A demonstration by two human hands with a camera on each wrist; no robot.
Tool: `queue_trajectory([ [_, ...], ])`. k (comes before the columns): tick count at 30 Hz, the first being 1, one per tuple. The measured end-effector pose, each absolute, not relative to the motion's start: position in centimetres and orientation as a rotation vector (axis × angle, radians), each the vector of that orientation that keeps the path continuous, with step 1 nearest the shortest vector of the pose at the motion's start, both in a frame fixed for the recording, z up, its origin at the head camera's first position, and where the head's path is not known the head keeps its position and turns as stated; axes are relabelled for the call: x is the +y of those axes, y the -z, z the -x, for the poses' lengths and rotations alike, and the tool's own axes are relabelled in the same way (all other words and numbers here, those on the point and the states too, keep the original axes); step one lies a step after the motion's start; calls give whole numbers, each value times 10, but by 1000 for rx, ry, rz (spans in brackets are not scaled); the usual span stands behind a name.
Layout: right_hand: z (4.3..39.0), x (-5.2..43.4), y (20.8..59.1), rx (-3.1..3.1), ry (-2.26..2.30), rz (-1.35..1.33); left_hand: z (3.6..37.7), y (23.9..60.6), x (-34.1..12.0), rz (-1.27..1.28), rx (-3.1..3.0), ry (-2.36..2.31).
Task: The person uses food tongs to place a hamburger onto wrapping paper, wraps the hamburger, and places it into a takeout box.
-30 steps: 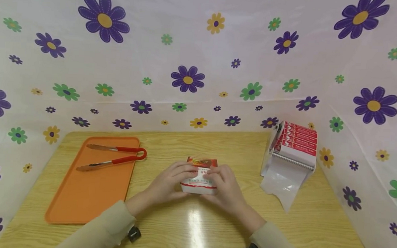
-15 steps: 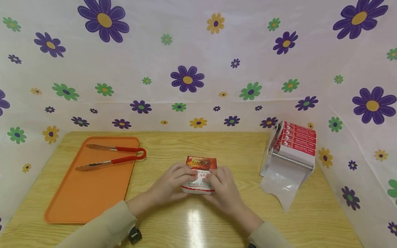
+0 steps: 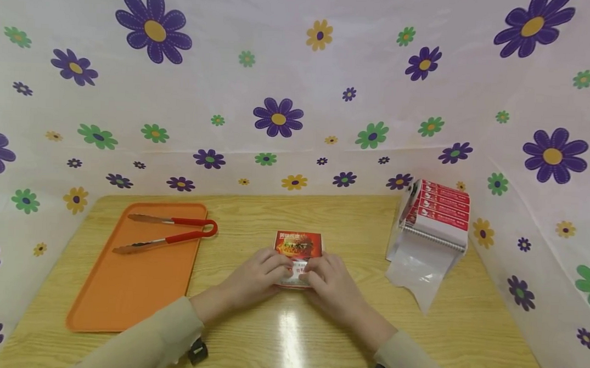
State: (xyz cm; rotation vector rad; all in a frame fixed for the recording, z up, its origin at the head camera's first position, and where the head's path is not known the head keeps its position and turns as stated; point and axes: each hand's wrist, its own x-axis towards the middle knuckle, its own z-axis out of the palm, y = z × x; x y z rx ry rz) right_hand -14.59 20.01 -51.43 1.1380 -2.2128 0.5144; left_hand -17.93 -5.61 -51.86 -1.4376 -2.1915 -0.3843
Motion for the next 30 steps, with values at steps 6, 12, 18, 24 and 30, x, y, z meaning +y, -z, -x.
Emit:
queue_trajectory([
  [6,145,202,516,-2209,-487,-1145,177,512,-59,1485,-2272,398],
  [12,144,204,514,-2252,-485,-1144,177,506,-67,1515,-2410,548],
  [18,142,205,512,-2310,-453,-1134,178,505,-65,1488,-2380,678],
  [24,144,205,511,-2302,-449,-1182,179,505,-64,1476,-2359,721],
  [30,145,203,506,-2295,-450,-1212,179,505,-62,1476,-2331,616],
])
